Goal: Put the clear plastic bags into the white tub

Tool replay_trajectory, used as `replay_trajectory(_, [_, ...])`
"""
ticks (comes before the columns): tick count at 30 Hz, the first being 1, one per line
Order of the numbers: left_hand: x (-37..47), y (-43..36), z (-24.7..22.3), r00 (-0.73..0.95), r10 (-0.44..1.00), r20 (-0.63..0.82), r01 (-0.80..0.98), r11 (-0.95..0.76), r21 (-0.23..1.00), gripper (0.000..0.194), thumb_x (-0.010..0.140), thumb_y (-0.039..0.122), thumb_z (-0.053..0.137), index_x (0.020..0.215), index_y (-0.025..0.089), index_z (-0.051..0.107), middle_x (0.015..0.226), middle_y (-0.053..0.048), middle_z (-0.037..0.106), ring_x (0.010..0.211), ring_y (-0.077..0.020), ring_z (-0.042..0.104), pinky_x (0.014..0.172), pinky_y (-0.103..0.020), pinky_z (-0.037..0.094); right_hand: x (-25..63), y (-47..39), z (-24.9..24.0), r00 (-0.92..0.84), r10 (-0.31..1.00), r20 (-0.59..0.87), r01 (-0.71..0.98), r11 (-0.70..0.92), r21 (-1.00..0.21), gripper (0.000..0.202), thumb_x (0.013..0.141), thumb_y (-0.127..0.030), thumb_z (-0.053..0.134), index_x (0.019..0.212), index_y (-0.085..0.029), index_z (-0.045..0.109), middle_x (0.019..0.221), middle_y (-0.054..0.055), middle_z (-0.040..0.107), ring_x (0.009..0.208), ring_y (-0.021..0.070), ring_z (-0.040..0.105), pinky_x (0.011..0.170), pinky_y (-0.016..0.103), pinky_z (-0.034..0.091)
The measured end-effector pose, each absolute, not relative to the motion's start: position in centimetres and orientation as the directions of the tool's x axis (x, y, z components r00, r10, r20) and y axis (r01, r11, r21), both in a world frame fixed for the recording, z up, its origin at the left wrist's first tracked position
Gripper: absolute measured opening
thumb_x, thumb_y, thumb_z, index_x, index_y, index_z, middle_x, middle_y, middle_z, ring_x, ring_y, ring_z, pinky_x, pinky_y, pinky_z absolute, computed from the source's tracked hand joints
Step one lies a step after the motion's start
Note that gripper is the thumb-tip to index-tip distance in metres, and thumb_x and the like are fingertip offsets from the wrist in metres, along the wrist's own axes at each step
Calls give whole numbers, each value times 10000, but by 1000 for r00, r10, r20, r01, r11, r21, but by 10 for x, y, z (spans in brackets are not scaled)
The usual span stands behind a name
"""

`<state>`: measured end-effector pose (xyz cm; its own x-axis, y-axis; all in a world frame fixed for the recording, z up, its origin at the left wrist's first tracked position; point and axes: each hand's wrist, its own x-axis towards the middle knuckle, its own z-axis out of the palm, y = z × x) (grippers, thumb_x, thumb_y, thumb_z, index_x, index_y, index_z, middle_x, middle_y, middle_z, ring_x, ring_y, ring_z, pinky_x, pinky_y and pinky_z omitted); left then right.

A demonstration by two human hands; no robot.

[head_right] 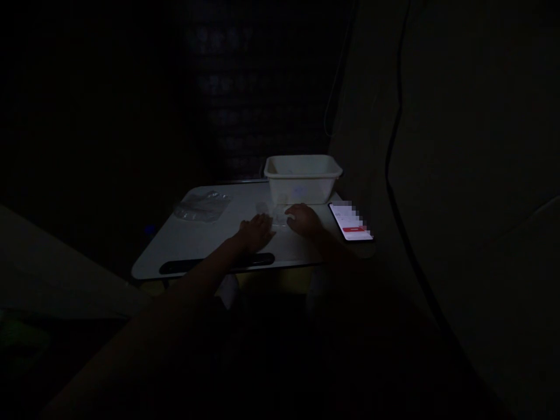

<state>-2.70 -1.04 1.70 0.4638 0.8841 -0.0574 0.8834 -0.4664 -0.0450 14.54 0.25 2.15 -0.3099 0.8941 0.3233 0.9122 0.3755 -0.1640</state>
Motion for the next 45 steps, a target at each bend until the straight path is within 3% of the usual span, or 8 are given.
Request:
replay_trajectory(6, [-27, -13, 8, 431, 894, -121, 898, -439, -43, 586, 826, 467, 93, 1308, 141, 162, 1386, -123, 122, 1261, -241, 109, 922, -507, 212, 139, 1, 6, -250, 924, 288, 968, 244, 54, 461, 756, -357, 412, 1185, -188, 415, 1245, 126, 418, 1120, 271, 334, 831, 421, 305])
replay_trajectory(15, [-31, -22, 14, 455, 884, -109, 883, -464, -69, 569, 830, 467, 119, 1296, 150, 202, 1376, -124, 173, 1255, -250, 133, 920, -484, 223, 169, 3, 23, 187, 906, 379, 982, -156, -111, 416, 741, -163, 353, 1149, -142, 435, 1088, 153, 512, 990, 272, 449, 758, 379, 335])
replay_trajectory(18, [-32, -21, 15, 469, 881, -63, 878, -473, -68, 552, 833, 459, 135, 1285, 154, 220, 1365, -129, 207, 1241, -247, 182, 917, -477, 229, 170, 1, 28, 115, 937, 330, 988, -73, -137, 352, 745, -159, 338, 1041, -146, 528, 1036, 118, 561, 945, 227, 491, 755, 323, 355])
replay_trajectory(21, [-30, -22, 16, 500, 866, -31, 864, -501, -51, 543, 835, 454, 135, 1284, 160, 219, 1365, -122, 213, 1236, -241, 198, 917, -467, 237, 162, -3, 30, -132, 963, 236, 984, 157, -89, 315, 765, -176, 314, 896, -156, 600, 937, 79, 612, 856, 175, 530, 726, 258, 370])
replay_trajectory(26, [-25, -24, 15, 496, 864, -86, 865, -500, -39, 563, 828, 468, 147, 1306, 172, 175, 1379, -114, 167, 1247, -265, 155, 920, -491, 217, 136, -5, 27, -390, 909, 149, 920, 390, 30, 310, 766, -188, 326, 886, -156, 611, 960, 81, 600, 886, 171, 518, 743, 248, 367])
replay_trajectory(33, [-21, -22, 19, 459, 872, -172, 882, -471, -36, 584, 805, 500, 204, 1310, 210, 165, 1389, -98, 137, 1251, -294, 116, 916, -519, 208, 127, 7, 14, -211, 962, 173, 975, 195, 103, 317, 767, -239, 352, 973, -150, 576, 1011, 139, 563, 932, 249, 482, 751, 364, 354])
replay_trajectory(39, [-20, -21, 21, 476, 863, -170, 873, -486, -24, 586, 805, 497, 216, 1308, 198, 175, 1384, -113, 149, 1244, -308, 133, 913, -526, 210, 133, 14, 18, -33, 937, 349, 999, 28, 18, 346, 769, -227, 336, 1044, -132, 523, 1149, 152, 482, 1017, 274, 416, 819, 452, 286])
replay_trajectory(45, [-18, -23, 24, 464, 865, -189, 878, -478, -33, 587, 808, 484, 226, 1308, 179, 178, 1381, -125, 155, 1240, -309, 144, 914, -518, 214, 127, 8, 28, -276, 930, 241, 961, 266, 72, 312, 766, -182, 325, 928, -125, 585, 983, 132, 569, 937, 239, 471, 779, 336, 341])
